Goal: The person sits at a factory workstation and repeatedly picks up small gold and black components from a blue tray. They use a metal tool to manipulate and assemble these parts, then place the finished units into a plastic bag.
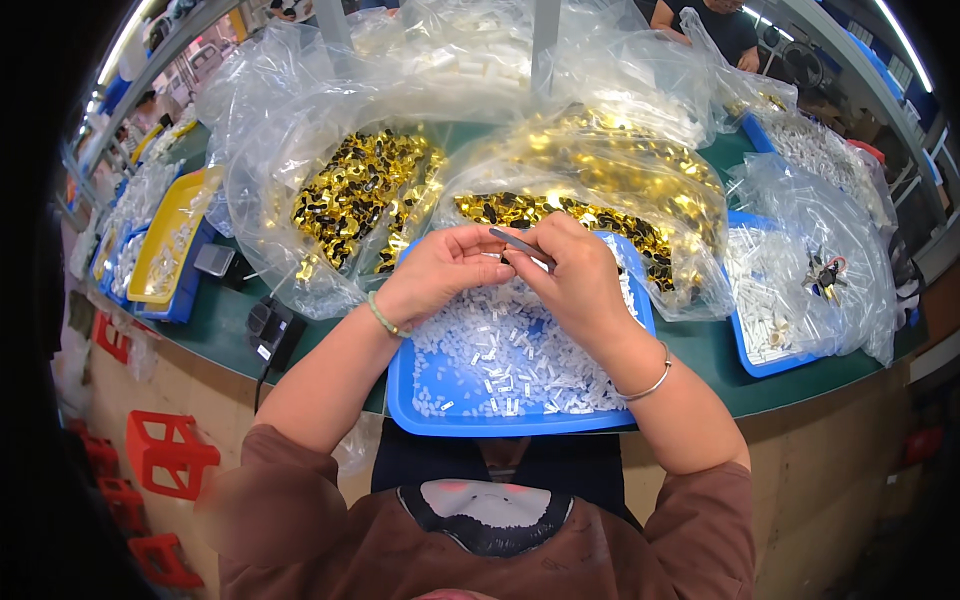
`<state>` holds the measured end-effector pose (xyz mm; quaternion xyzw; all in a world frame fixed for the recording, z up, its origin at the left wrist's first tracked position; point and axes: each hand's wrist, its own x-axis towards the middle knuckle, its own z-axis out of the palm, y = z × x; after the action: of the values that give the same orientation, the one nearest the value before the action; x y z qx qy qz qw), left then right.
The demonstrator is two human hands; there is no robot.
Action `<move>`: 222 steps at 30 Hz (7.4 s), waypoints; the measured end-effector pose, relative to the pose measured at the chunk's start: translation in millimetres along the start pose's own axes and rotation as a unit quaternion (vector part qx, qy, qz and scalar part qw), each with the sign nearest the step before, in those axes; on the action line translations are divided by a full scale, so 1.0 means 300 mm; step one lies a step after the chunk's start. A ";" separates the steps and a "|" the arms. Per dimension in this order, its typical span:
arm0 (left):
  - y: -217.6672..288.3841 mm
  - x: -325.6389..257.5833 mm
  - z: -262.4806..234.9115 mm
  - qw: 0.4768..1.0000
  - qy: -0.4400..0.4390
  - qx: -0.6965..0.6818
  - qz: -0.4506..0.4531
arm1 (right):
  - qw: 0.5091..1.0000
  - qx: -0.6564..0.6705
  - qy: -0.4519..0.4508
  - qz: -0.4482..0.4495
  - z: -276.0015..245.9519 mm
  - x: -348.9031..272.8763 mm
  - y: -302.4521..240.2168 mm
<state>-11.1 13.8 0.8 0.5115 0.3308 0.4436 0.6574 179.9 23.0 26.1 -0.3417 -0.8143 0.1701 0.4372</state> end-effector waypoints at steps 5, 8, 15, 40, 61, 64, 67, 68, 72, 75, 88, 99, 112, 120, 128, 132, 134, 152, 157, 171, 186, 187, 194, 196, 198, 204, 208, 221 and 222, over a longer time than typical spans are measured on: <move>0.008 -0.007 0.009 1.000 -0.002 0.008 -0.001 | 1.000 -0.026 -0.004 -0.009 0.000 -0.007 0.008; 0.012 -0.009 0.009 1.000 -0.004 -0.006 -0.001 | 0.999 -0.036 -0.004 -0.014 -0.001 -0.009 0.011; 0.011 -0.011 0.009 1.000 -0.004 -0.009 0.008 | 0.991 0.102 -0.007 0.081 0.006 -0.009 0.012; 0.010 -0.012 0.015 0.991 0.020 0.128 0.029 | 0.993 0.042 -0.113 0.008 -0.037 -0.010 0.009; -0.013 -0.013 -0.011 0.990 0.004 0.132 0.045 | 0.993 0.045 -0.100 -0.052 -0.024 -0.016 0.042; -0.018 -0.007 -0.012 0.991 0.002 0.125 0.046 | 0.991 0.042 -0.116 -0.048 -0.030 -0.011 0.036; -0.012 -0.011 -0.002 0.991 0.002 0.121 0.050 | 0.991 0.046 -0.110 -0.055 -0.026 -0.011 0.035; -0.012 -0.012 0.000 0.992 0.002 0.117 0.053 | 0.992 0.055 -0.105 -0.053 -0.023 -0.010 0.037; -0.009 -0.026 0.001 0.990 0.015 0.124 0.063 | 0.990 0.075 -0.109 -0.050 -0.019 -0.004 0.028; -0.014 -0.019 0.000 0.989 0.026 0.128 0.075 | 0.989 0.088 -0.118 -0.018 -0.021 -0.006 0.018; -0.016 -0.021 -0.011 0.980 0.084 0.158 0.081 | 0.877 -0.394 0.232 0.145 -0.652 0.029 0.273; -0.026 -0.010 0.004 0.976 0.085 0.163 0.117 | 0.664 -0.567 0.077 0.481 -1.049 -0.288 0.740; -0.018 -0.006 -0.010 0.989 0.068 0.096 0.089 | 0.706 -0.534 0.080 0.459 -1.070 -0.321 0.685; -0.016 0.003 -0.022 0.993 0.077 0.006 0.094 | 0.762 -0.524 0.111 0.365 -1.069 -0.335 0.694; -0.024 0.003 -0.013 0.990 0.086 -0.011 0.109 | 0.720 -0.582 0.172 0.338 -1.029 -0.293 0.636; -0.018 0.019 -0.013 0.993 0.079 0.005 0.083 | 0.871 -0.400 0.145 0.246 -0.920 -0.160 0.476; -0.016 0.002 -0.020 0.992 0.097 0.024 0.082 | 0.960 -0.205 0.094 0.167 -0.716 -0.070 0.325; -0.020 0.017 -0.036 0.985 0.099 -0.086 0.114 | 0.927 -0.180 -0.328 0.038 -0.082 0.020 0.032; -0.028 0.025 -0.024 0.982 0.106 -0.020 0.153 | 0.943 -0.117 -0.308 0.037 -0.072 -0.001 0.070; -0.004 0.011 -0.014 0.991 0.096 -0.052 0.074 | 0.937 -0.135 -0.321 -0.014 -0.097 -0.046 0.068; 0.012 -0.004 -0.010 0.993 0.052 -0.101 0.026 | 0.924 -0.107 -0.367 0.003 -0.098 -0.048 0.057; 0.011 -0.004 -0.008 0.993 0.052 -0.103 0.031 | 0.928 -0.097 -0.359 0.013 -0.097 -0.043 0.052; 0.019 -0.011 -0.012 0.992 0.031 -0.115 0.040 | 0.956 -0.057 -0.288 0.017 -0.112 -0.021 0.045; 0.016 -0.009 -0.009 0.992 0.026 -0.119 0.036 | 0.964 -0.026 -0.266 0.003 -0.110 -0.015 0.055; 0.019 -0.014 -0.012 0.992 0.020 -0.122 0.026 | 0.979 0.020 -0.200 0.041 -0.107 -0.006 0.041; 0.020 -0.017 0.001 0.992 -0.027 -0.121 0.025 | 0.983 0.098 -0.078 0.136 -0.094 -0.002 0.014; 0.011 -0.010 0.004 0.997 -0.026 -0.057 0.040 | 0.983 0.125 -0.032 0.129 -0.077 -0.010 0.015; 0.003 -0.016 0.026 0.991 0.004 0.017 0.132 | 0.995 0.090 -0.032 -0.001 -0.065 -0.007 0.008; 0.004 -0.018 0.030 0.989 0.009 0.032 0.144 | 0.993 0.108 -0.036 0.020 -0.063 -0.007 0.010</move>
<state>-5.5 5.6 4.0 0.5703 0.2737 0.5280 0.5666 197.6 23.2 33.8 -0.3020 -0.7997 0.2779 0.4383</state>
